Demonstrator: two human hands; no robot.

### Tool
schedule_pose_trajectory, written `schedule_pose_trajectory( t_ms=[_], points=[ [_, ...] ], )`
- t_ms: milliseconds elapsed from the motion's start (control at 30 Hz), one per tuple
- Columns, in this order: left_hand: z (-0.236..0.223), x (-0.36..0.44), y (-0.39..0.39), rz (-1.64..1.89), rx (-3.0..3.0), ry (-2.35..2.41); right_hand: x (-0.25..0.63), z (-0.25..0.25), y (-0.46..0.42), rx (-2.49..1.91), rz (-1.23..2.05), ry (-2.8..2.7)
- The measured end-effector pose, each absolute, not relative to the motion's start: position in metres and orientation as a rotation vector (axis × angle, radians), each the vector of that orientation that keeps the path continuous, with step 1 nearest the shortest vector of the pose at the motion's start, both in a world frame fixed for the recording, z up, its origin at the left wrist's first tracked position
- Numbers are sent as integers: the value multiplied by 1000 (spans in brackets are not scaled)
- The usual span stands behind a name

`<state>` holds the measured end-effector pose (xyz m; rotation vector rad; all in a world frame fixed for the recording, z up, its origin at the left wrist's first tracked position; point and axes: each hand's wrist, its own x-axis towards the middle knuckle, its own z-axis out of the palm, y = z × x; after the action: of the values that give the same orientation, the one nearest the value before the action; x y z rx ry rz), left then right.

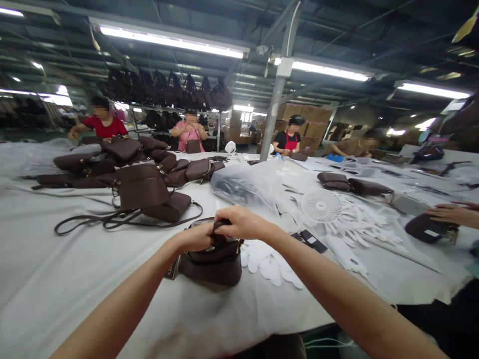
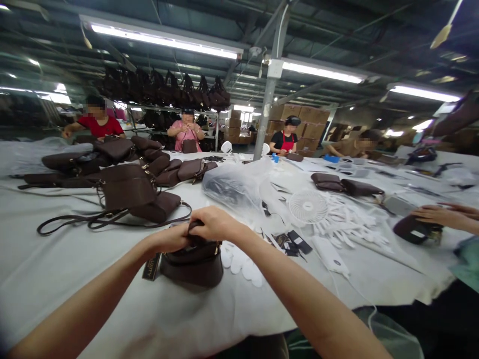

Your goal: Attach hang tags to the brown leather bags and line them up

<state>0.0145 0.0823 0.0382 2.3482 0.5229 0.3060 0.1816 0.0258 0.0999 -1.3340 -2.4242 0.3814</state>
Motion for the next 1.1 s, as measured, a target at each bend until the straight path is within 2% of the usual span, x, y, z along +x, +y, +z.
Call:
schedule_pose_trajectory(
  t_ms=[133,300,500,600,667,767,900,1100],
  points=[
    [50,2,79,336,2155,573,169,99,49,-1366,419,-2260],
    [47,-15,64,679,2367,965,166,83,51,-1244,493,-2220],
    [28,-13,50,723,2851,1581,194,40,24,-1458,200,-1991],
    [32,-14,51,780,2847,1681,215,19,12,-1523,447,-1798],
    [34,-13,46,949,2741,1722,221,11,6,-1506,656,-1697],
    [31,-5,27,1227,2676,1499,219,6,-2,-1447,803,-1601],
    [16,18,-4,991,2854,1004,212,4,-8,-1309,968,-1467],
    [23,40,-4,433,2846,1093,213,-3,-11,-1311,973,-1341]
  ],
)
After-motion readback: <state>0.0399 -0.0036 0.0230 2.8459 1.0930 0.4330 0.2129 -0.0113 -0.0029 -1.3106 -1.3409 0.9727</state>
